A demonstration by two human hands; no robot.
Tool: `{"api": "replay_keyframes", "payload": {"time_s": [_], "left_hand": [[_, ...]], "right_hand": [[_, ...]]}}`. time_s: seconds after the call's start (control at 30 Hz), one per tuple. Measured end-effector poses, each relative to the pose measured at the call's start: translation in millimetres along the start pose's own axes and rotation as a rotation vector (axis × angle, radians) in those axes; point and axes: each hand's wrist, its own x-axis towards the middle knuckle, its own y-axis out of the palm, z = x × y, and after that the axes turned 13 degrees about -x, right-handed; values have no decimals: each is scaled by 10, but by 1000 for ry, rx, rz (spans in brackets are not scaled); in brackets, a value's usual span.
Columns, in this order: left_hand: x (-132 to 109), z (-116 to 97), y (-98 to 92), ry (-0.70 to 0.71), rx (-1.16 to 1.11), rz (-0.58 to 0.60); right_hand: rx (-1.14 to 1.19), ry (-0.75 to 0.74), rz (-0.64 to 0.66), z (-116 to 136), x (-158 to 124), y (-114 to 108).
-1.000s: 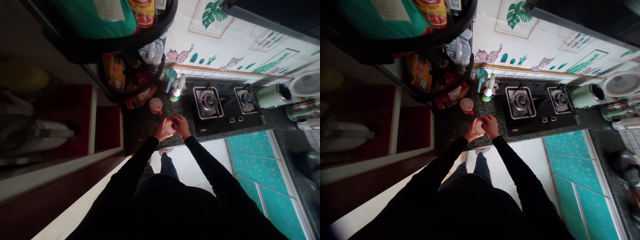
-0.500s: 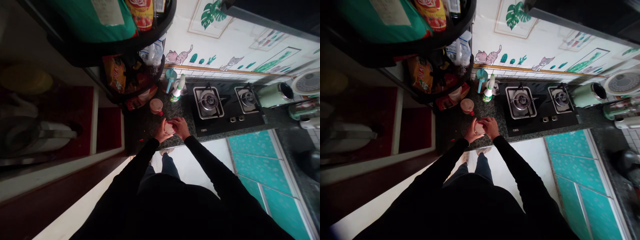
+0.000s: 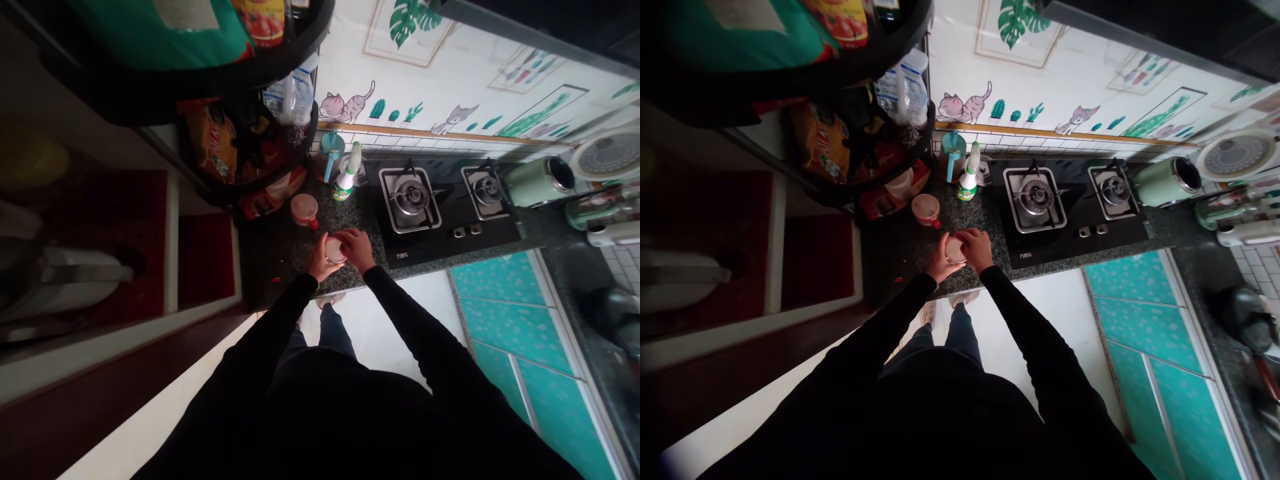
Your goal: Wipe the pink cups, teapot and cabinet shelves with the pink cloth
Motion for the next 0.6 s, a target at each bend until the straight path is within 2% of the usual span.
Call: {"api": "replay_keyframes", "payload": {"time_s": [0.07,0.13,0.2,0.27,0.33,0.4,0.5,0.53,0.6], "left_hand": [[10,5,0,-14,1,5],[1,5,-2,-2,9,10],[-16,4,1,24,21,9],[-26,7,9,31,28,-8],[-18,17,14,35,31,-17],[8,34,12,52,43,-3],[57,65,-1,66,60,4],[71,74,-6,65,60,7],[87,91,-12,68,50,25]], "right_hand": [[-22,-45,12,93,-49,80],[-6,-127,18,158,-280,143],[19,-196,46,152,-527,142],[28,-226,76,68,-626,73],[25,-235,80,-52,-509,-29],[15,-208,39,-150,-237,-103],[0,-153,15,-189,101,-67],[3,-129,12,-174,117,-17],[32,-59,-32,-117,-35,108]]}}
